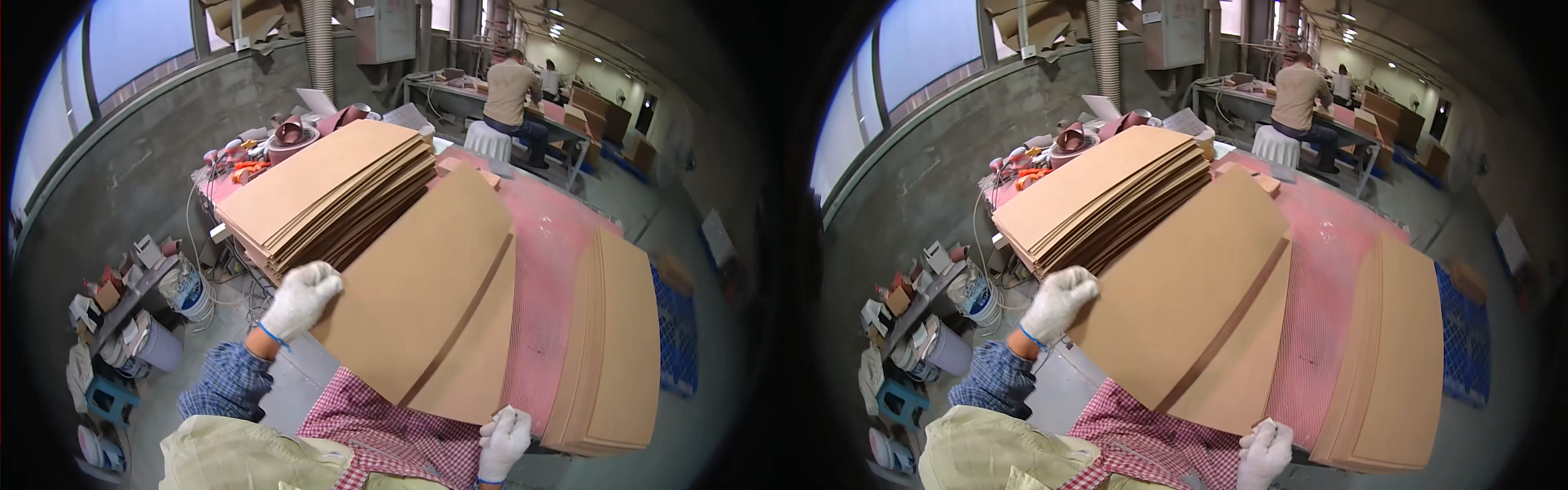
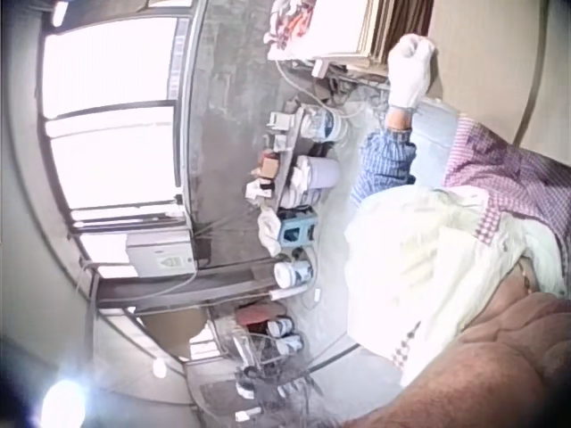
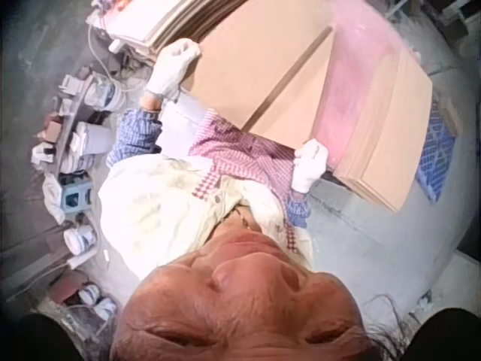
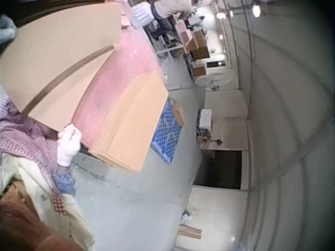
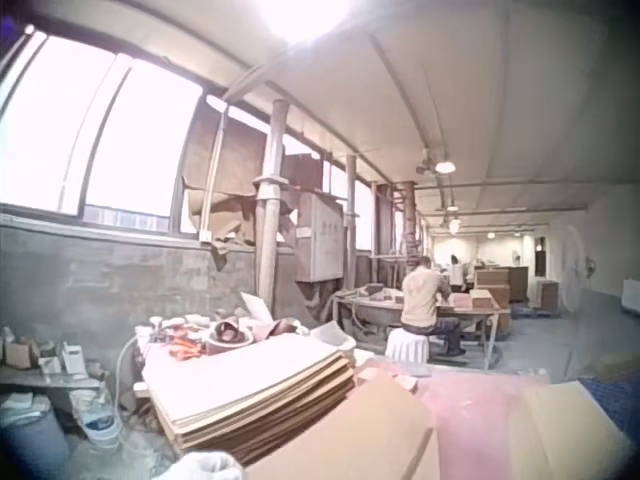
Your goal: Wiping wood panels with a cloth to remove dust or apply a finish.
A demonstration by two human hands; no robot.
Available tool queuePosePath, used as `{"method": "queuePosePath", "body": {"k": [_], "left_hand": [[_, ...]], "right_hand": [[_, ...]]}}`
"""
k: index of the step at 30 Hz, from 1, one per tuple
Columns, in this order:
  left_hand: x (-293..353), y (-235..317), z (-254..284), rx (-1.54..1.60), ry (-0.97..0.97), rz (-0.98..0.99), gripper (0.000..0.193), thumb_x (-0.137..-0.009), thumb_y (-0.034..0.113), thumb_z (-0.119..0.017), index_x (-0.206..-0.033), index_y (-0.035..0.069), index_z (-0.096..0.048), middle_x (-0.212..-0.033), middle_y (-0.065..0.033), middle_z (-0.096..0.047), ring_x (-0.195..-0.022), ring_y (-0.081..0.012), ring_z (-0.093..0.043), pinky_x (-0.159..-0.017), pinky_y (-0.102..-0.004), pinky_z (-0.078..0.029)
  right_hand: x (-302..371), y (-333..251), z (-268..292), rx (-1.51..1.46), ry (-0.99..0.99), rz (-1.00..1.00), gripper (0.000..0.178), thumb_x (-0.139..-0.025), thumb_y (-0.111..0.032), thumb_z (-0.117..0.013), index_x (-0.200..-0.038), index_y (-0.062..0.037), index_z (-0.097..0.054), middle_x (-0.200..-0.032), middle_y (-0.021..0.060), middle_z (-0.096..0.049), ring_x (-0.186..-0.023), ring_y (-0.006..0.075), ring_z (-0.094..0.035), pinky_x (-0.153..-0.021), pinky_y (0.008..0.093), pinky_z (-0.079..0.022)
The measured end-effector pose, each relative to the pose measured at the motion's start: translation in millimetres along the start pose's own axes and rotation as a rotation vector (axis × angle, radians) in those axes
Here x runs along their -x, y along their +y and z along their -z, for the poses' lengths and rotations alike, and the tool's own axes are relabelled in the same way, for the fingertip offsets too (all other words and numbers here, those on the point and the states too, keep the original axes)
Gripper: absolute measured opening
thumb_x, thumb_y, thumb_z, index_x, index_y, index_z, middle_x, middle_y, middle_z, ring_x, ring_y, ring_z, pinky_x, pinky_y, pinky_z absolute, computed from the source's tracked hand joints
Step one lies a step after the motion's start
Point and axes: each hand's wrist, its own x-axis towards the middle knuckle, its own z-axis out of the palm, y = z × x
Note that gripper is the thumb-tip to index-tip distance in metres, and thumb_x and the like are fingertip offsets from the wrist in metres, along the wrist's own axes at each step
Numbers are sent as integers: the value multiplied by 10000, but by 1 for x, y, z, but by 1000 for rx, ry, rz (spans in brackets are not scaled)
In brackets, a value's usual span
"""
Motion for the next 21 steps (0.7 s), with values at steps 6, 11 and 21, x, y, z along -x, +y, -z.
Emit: {"method": "queuePosePath", "body": {"k": [6,11,21], "left_hand": [[-50,-6,109,84,244,-122,170,-951,190,-678,-980,25,-707,-858,50,-665,-752,-51,-593,-711,-237,-500],[-113,-31,196,33,354,-129,174,-958,202,-678,-1007,40,-717,-843,38,-679,-713,-53,-598,-668,-240,-495],[-191,-88,250,-131,287,-24,235,-941,254,-713,-987,25,-738,-823,43,-676,-713,-53,-582,-653,-247,-482]], "right_hand": [[5,-6,4,-54,-85,42,99,-1046,-172,-555,-1034,-76,-578,-738,8,-572,-555,74,-527,-480,215,-429],[0,-10,-3,-42,-84,37,80,-1049,-161,-546,-1028,-89,-575,-785,-2,-568,-571,60,-518,-459,202,-407],[-11,-5,-17,147,20,87,207,-1043,-166,-494,-897,-28,-545,-594,-3,-496,-434,57,-453,-371,231,-339]]}}
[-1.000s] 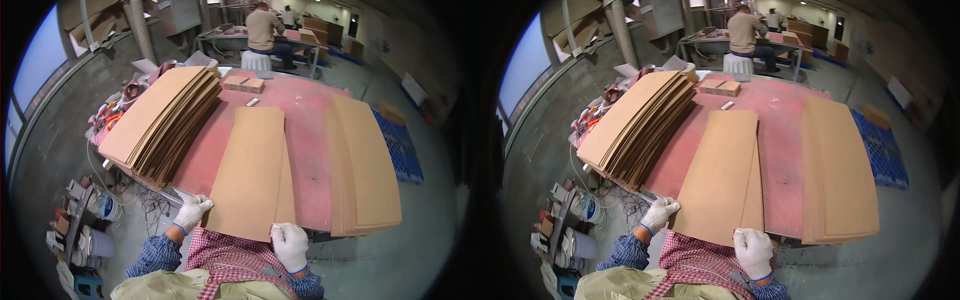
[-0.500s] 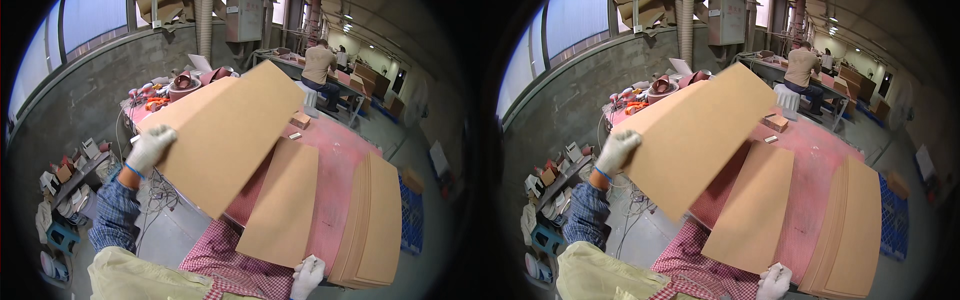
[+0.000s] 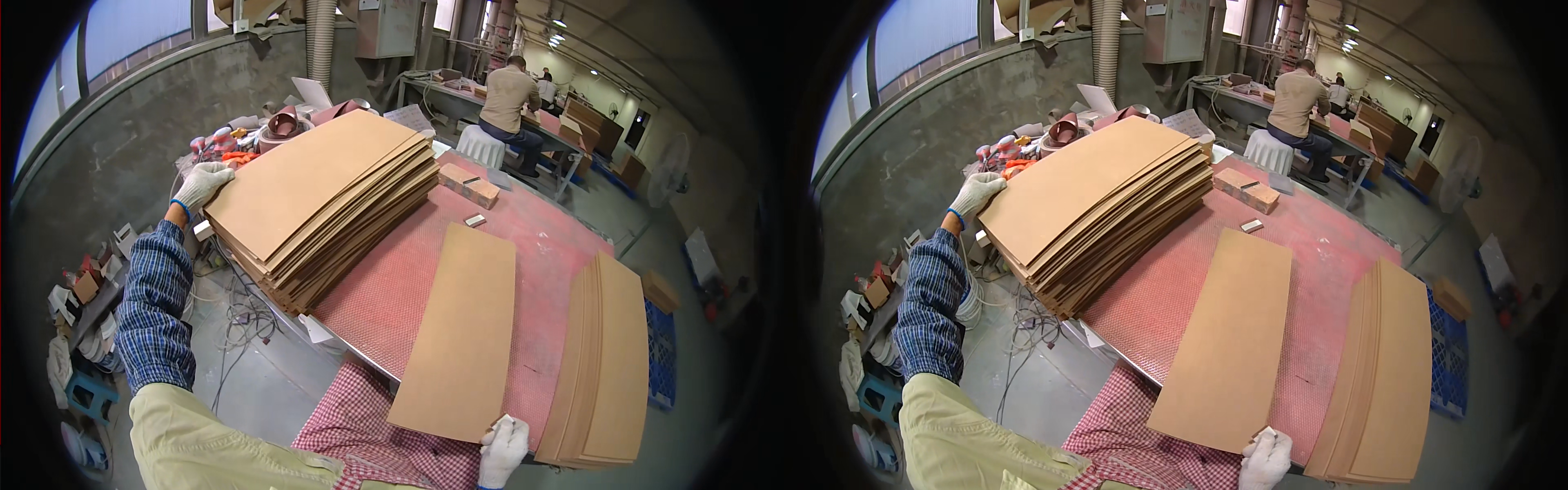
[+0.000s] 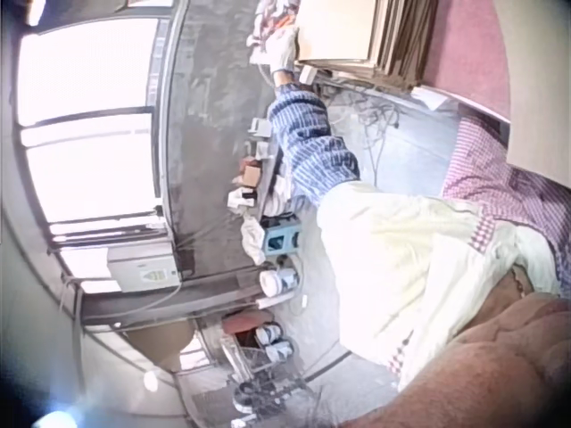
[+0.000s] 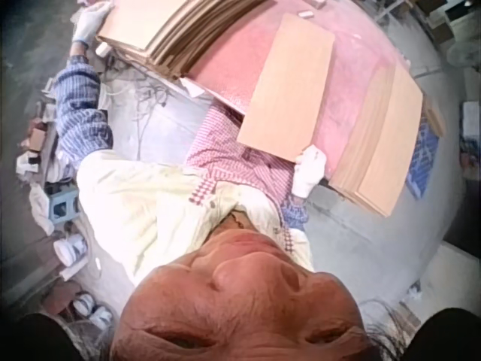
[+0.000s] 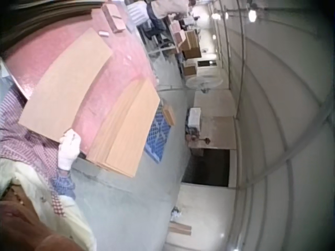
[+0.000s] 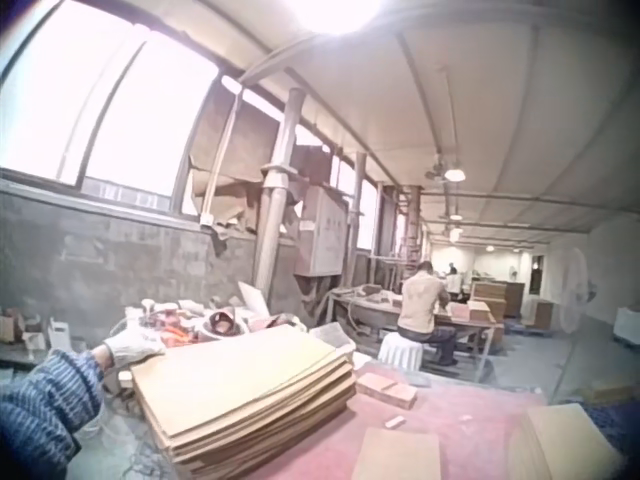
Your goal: Wiping wood panels with a cloth to remove dust or apply a finish.
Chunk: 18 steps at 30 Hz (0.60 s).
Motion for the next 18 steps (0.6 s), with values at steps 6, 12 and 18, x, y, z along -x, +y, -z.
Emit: {"method": "queuePosePath", "body": {"k": [6,12,18], "left_hand": [[7,11,-10,-137,38,-43,253,-928,269,-723,-939,17,-746,-795,25,-679,-690,-63,-596,-646,-265,-493],[17,22,-19,-256,54,-128,266,-914,305,-717,-970,49,-760,-868,-35,-725,-785,-130,-664,-756,-304,-524],[24,5,0,-461,433,-528,236,-938,181,-702,-1131,44,-702,-1076,-122,-682,-993,-230,-667,-888,-334,-519]], "right_hand": [[5,9,13,-128,-92,-90,67,-1039,-181,-562,-1034,-124,-597,-749,-18,-585,-547,55,-523,-437,188,-401],[9,1,5,-69,-28,-51,122,-1037,-169,-534,-971,-75,-573,-666,-8,-548,-484,53,-484,-403,205,-369],[10,-17,6,69,-68,-37,189,-1014,-163,-572,-984,23,-586,-623,32,-599,-447,55,-491,-423,234,-413]]}}
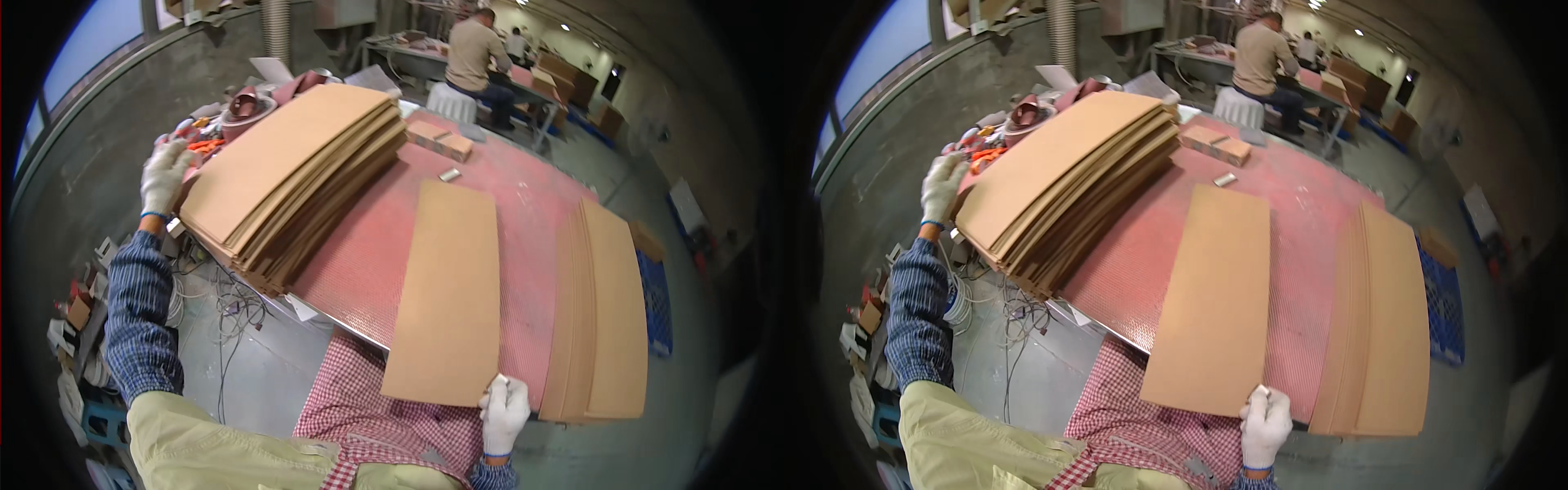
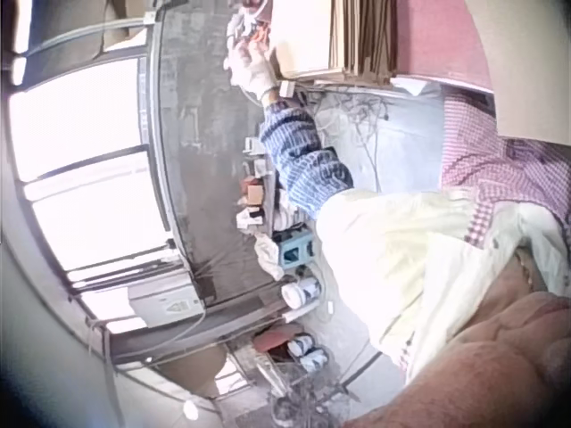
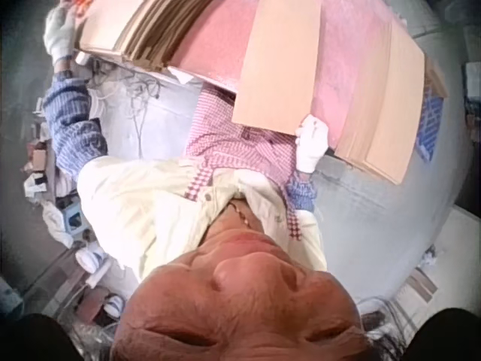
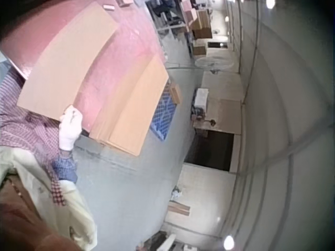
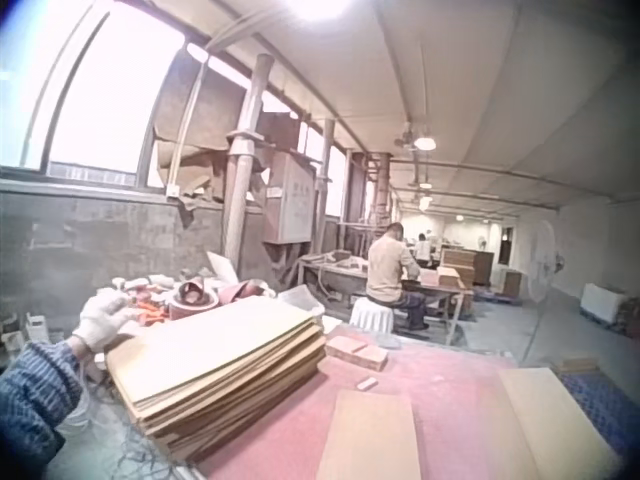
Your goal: Wiping wood panels with a cloth to remove dust or apply a finish.
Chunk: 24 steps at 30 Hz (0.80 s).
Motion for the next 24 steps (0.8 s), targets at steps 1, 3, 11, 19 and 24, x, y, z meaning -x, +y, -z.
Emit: {"method": "queuePosePath", "body": {"k": [1,3,11,19,24], "left_hand": [[0,20,1,-10,149,-138,254,-955,148,-689,-1174,19,-679,-1076,-119,-676,-985,-205,-667,-890,-324,-521],[19,104,8,290,110,-182,263,-968,69,-668,-1217,-16,-654,-1077,-93,-666,-990,-147,-653,-872,-292,-522],[174,271,-56,566,-771,-120,345,-899,139,-693,-1219,13,-673,-1082,-149,-710,-950,-226,-693,-825,-345,-563],[186,313,-188,607,-1041,475,434,-894,388,-621,-1137,43,-722,-884,-119,-739,-810,-215,-715,-797,-329,-562],[186,326,-194,399,-961,358,389,-865,401,-645,-1037,72,-759,-861,-125,-747,-787,-225,-726,-776,-356,-557]], "right_hand": [[0,-1,-2,14,-8,29,190,-1016,-168,-579,-1000,21,-585,-619,31,-595,-450,54,-486,-422,233,-410],[-4,1,-2,-1,39,11,201,-1019,-180,-582,-1014,20,-584,-629,29,-598,-456,51,-485,-422,232,-409],[-16,-2,0,-116,27,-61,218,-1020,-201,-595,-1022,17,-595,-717,18,-618,-557,51,-518,-519,230,-458],[-9,15,11,79,10,55,178,-988,-125,-578,-926,31,-637,-875,46,-674,-811,109,-596,-758,263,-498],[-8,18,12,182,41,-67,223,-978,-172,-598,-938,38,-662,-849,74,-696,-795,135,-623,-753,296,-510]]}}
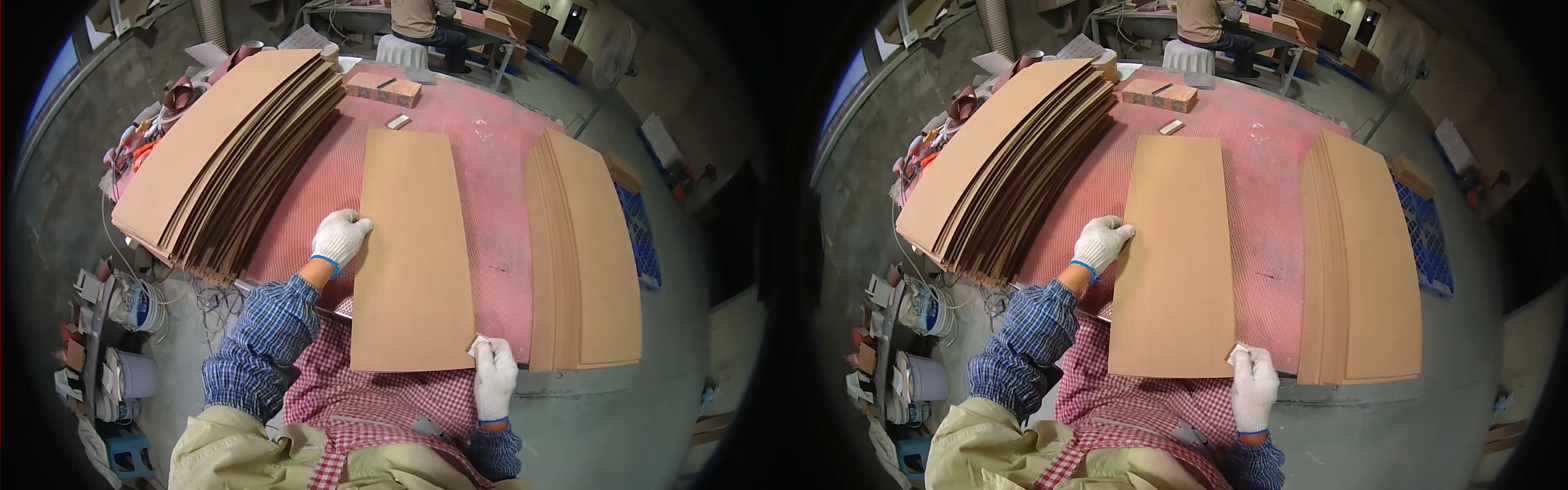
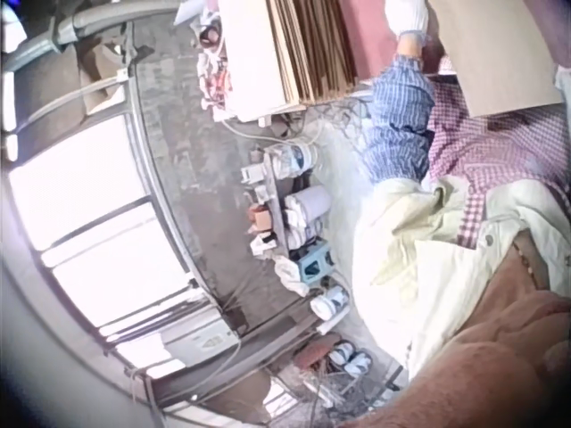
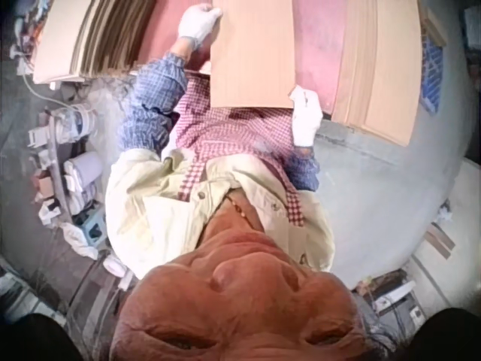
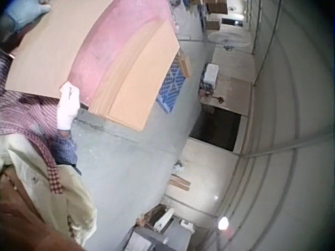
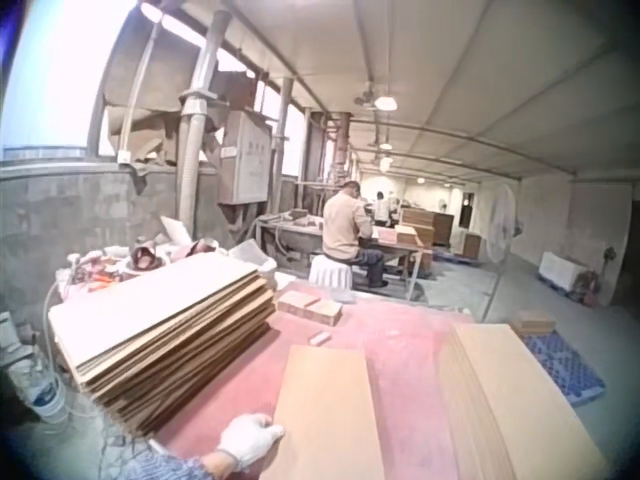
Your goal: Wiping wood panels with a cloth to remove dust or apply a finish.
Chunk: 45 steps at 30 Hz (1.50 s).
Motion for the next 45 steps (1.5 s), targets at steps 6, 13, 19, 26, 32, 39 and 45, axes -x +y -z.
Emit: {"method": "queuePosePath", "body": {"k": [6,13,19,26,32,39,45], "left_hand": [[2,1,0,54,-11,42,394,-855,403,-653,-1046,76,-761,-879,-120,-753,-832,-258,-728,-815,-377,-555],[-9,-14,-9,72,-41,-1,353,-862,323,-685,-1025,17,-750,-824,-124,-742,-700,-195,-716,-675,-325,-567],[-17,-20,-10,421,-63,-19,290,-856,257,-674,-926,-19,-732,-743,-102,-706,-643,-164,-669,-608,-320,-545],[4,-18,1,-77,273,-341,316,-906,215,-696,-1126,-12,-687,-884,-108,-713,-813,-193,-691,-768,-309,-562],[132,61,25,229,-428,-519,215,-928,223,-717,-995,18,-718,-877,-96,-710,-823,-151,-673,-768,-298,-544],[146,48,2,704,-772,-306,169,-954,149,-675,-920,3,-599,-834,-64,-666,-755,-111,-604,-707,-272,-519],[150,50,6,956,-815,-149,125,-943,72,-650,-905,1,-555,-896,-110,-692,-769,-131,-636,-708,-270,-543]], "right_hand": [[-4,0,-2,-64,47,23,238,-984,-185,-592,-926,34,-665,-803,54,-675,-740,118,-597,-703,290,-499],[-10,3,7,-75,-18,-40,251,-981,-180,-592,-901,50,-650,-784,41,-645,-714,88,-551,-665,267,-473],[-20,-38,8,-80,27,115,273,-1005,-204,-604,-971,56,-676,-841,59,-677,-775,105,-605,-710,265,-504],[-12,-43,15,-538,-238,-110,267,-1047,-235,-530,-1048,18,-617,-818,64,-660,-652,84,-580,-581,226,-473],[2,-53,14,-502,-322,-134,260,-1057,-241,-514,-1063,8,-591,-754,53,-648,-547,78,-544,-499,212,-445],[19,-74,0,-509,-443,-92,197,-989,-76,-616,-1133,34,-540,-828,66,-653,-695,97,-613,-636,224,-525],[24,-69,-5,-558,-477,135,270,-961,-10,-646,-1184,46,-503,-1049,172,-719,-982,166,-694,-807,283,-557]]}}
